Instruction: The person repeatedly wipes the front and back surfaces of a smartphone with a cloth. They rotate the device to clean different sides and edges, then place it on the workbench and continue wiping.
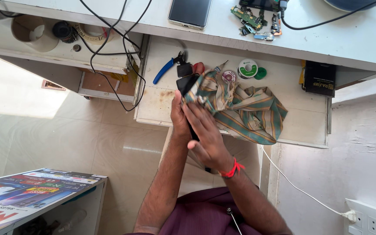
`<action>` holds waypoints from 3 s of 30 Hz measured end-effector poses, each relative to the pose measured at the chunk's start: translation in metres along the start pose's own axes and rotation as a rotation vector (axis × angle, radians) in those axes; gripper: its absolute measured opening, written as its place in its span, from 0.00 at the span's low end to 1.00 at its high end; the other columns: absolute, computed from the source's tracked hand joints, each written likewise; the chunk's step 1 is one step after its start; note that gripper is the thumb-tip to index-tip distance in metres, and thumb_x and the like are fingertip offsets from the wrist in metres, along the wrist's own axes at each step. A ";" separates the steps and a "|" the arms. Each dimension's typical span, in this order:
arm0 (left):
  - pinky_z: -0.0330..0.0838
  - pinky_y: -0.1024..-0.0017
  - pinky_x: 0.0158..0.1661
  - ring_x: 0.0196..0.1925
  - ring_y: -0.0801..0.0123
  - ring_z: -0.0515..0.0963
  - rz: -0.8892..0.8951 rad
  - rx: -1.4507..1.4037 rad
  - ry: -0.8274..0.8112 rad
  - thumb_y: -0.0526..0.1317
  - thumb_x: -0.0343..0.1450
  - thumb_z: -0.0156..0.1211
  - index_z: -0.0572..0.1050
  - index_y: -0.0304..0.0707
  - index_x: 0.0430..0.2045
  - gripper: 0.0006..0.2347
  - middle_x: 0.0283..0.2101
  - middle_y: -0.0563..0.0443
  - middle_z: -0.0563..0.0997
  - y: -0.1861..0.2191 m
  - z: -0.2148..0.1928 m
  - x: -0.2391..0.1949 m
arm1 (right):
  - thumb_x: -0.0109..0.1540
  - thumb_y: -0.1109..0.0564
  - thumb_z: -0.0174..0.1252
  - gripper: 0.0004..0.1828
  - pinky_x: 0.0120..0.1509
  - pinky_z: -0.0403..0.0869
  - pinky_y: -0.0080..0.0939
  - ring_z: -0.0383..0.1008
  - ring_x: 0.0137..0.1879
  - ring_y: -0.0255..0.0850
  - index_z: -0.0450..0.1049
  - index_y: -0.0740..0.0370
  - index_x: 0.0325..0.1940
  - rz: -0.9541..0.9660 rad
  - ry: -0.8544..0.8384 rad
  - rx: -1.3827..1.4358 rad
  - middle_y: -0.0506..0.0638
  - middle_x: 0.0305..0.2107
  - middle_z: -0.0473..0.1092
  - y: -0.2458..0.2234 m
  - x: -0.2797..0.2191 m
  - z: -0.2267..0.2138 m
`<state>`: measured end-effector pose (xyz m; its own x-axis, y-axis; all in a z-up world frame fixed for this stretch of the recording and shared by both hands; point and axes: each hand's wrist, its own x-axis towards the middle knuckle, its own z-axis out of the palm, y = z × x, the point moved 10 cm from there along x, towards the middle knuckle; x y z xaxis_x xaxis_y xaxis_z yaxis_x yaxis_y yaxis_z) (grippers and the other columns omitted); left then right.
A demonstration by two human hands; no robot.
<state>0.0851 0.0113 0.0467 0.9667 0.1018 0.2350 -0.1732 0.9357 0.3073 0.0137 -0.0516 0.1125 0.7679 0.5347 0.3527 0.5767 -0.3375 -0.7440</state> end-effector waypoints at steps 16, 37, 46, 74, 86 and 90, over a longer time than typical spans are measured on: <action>0.65 0.64 0.69 0.69 0.63 0.70 -0.161 -0.034 0.069 0.54 0.82 0.40 0.56 0.34 0.74 0.28 0.75 0.43 0.64 -0.016 -0.013 -0.009 | 0.72 0.27 0.33 0.44 0.86 0.50 0.58 0.52 0.84 0.58 0.57 0.64 0.78 -0.025 -0.023 -0.095 0.63 0.75 0.56 0.002 0.015 -0.016; 0.55 0.68 0.72 0.76 0.68 0.60 -0.229 0.244 0.133 0.52 0.80 0.37 0.49 0.40 0.75 0.28 0.75 0.51 0.59 -0.025 -0.026 -0.004 | 0.74 0.28 0.31 0.45 0.89 0.50 0.55 0.45 0.87 0.58 0.49 0.65 0.82 -0.019 0.217 -0.033 0.64 0.79 0.47 0.016 0.048 -0.023; 0.61 0.62 0.68 0.71 0.59 0.65 -0.219 0.255 0.185 0.53 0.82 0.34 0.53 0.33 0.74 0.27 0.70 0.40 0.64 -0.025 -0.041 -0.005 | 0.73 0.26 0.29 0.47 0.87 0.50 0.54 0.47 0.85 0.58 0.48 0.65 0.81 0.035 0.195 -0.068 0.65 0.78 0.48 0.015 0.043 -0.011; 0.52 0.65 0.75 0.80 0.59 0.54 0.015 0.341 0.193 0.50 0.82 0.35 0.48 0.36 0.76 0.27 0.78 0.43 0.53 0.001 -0.037 0.015 | 0.73 0.27 0.25 0.47 0.86 0.45 0.57 0.47 0.84 0.59 0.51 0.67 0.80 0.091 0.077 -0.043 0.67 0.77 0.50 0.041 0.057 0.008; 0.61 0.64 0.69 0.72 0.57 0.66 -0.048 0.621 0.234 0.51 0.78 0.44 0.59 0.34 0.71 0.27 0.72 0.36 0.65 0.002 -0.040 0.011 | 0.73 0.26 0.26 0.47 0.84 0.53 0.55 0.52 0.82 0.58 0.54 0.68 0.79 0.111 0.225 -0.002 0.68 0.75 0.53 0.061 0.076 -0.008; 0.61 0.63 0.70 0.71 0.55 0.68 -0.013 0.604 0.248 0.49 0.78 0.47 0.65 0.30 0.67 0.25 0.68 0.35 0.69 0.004 -0.031 0.010 | 0.75 0.35 0.34 0.37 0.79 0.62 0.47 0.64 0.75 0.49 0.61 0.68 0.75 0.139 0.332 0.271 0.63 0.68 0.64 0.070 0.072 -0.017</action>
<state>0.0995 0.0266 0.0221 0.9716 0.2345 0.0309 -0.1674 0.5898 0.7900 0.1140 -0.0500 0.0954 0.9063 0.2066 0.3686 0.4016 -0.1495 -0.9035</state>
